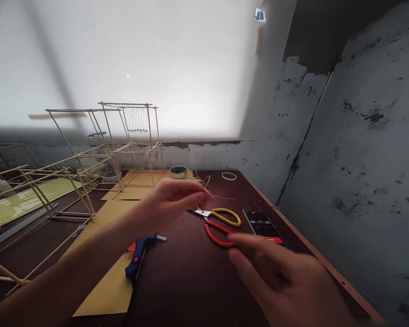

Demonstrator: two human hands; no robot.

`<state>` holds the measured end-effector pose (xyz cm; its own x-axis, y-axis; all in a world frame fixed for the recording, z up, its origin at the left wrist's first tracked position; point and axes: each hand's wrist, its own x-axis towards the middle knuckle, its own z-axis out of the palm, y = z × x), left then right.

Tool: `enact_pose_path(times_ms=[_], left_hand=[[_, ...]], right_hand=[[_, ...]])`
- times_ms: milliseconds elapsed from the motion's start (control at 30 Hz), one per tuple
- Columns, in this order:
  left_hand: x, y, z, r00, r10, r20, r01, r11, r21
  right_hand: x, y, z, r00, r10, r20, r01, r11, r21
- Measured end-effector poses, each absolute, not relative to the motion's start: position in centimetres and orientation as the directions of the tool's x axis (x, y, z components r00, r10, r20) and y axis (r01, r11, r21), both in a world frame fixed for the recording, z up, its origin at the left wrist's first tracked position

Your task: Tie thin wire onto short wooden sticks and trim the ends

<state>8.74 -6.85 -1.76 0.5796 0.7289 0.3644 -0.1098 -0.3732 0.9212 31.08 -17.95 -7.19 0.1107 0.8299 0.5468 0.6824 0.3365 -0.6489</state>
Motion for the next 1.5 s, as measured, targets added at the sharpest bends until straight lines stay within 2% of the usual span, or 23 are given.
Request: enact_pose_path(times_ms=[67,167,267,433,633,800,967,1067,1133,1367,1500], left_hand=[[8.4,-7.2,-2.3,0.573,0.721,0.389,-0.068,-0.431,0.9],[7.6,-7.5,-3.1,0.554,0.734,0.394,0.007,-0.477,0.879],[6.7,-7.4,-3.8,0.526,0.757,0.388,0.06,-0.489,0.87],[6.0,-6.8,-5.6,0.448,0.816,0.366,0.091,-0.448,0.889],[5.9,-6.5,-7.0,0.348,0.861,0.37,0.099,-0.427,0.899],[5.9,-6.6,-7.5,0.269,0.888,0.373,0.069,-0.404,0.912],[6.0,-6.4,-7.6,0.273,0.938,0.215,-0.14,-0.182,0.973],[6.0,-6.1,-7.8,0.322,0.941,0.108,-0.295,-0.009,0.956],[6.0,-5.9,-7.9,0.338,0.937,0.088,-0.359,0.042,0.932],[5.8,-5.9,-8.0,0.278,0.948,0.157,-0.317,-0.064,0.946],[5.9,-6.0,-8.0,0.227,0.951,0.211,-0.267,-0.147,0.952]], right_hand=[[28.7,-14.9,-4.7,0.123,0.822,0.556,0.699,0.326,-0.637],[26.1,-10.9,-2.5,0.004,0.895,0.447,0.496,0.386,-0.778],[25.1,-8.5,-2.6,-0.098,0.93,0.355,0.313,0.368,-0.876],[24.7,-6.9,-4.4,-0.085,0.947,0.309,0.176,0.32,-0.931],[24.2,-6.3,-5.6,0.038,0.939,0.343,0.099,0.338,-0.936],[24.2,-6.2,-6.6,0.034,0.952,0.305,0.079,0.302,-0.95],[24.1,-6.3,-6.8,0.02,0.952,0.305,0.099,0.301,-0.948],[24.0,-6.4,-6.7,0.031,0.951,0.307,0.126,0.301,-0.945],[23.9,-6.4,-6.7,0.024,0.952,0.307,0.137,0.301,-0.944],[23.4,-6.4,-6.8,-0.045,0.956,0.289,0.163,0.292,-0.942],[23.5,-6.2,-7.2,-0.02,0.963,0.27,0.077,0.271,-0.96]])
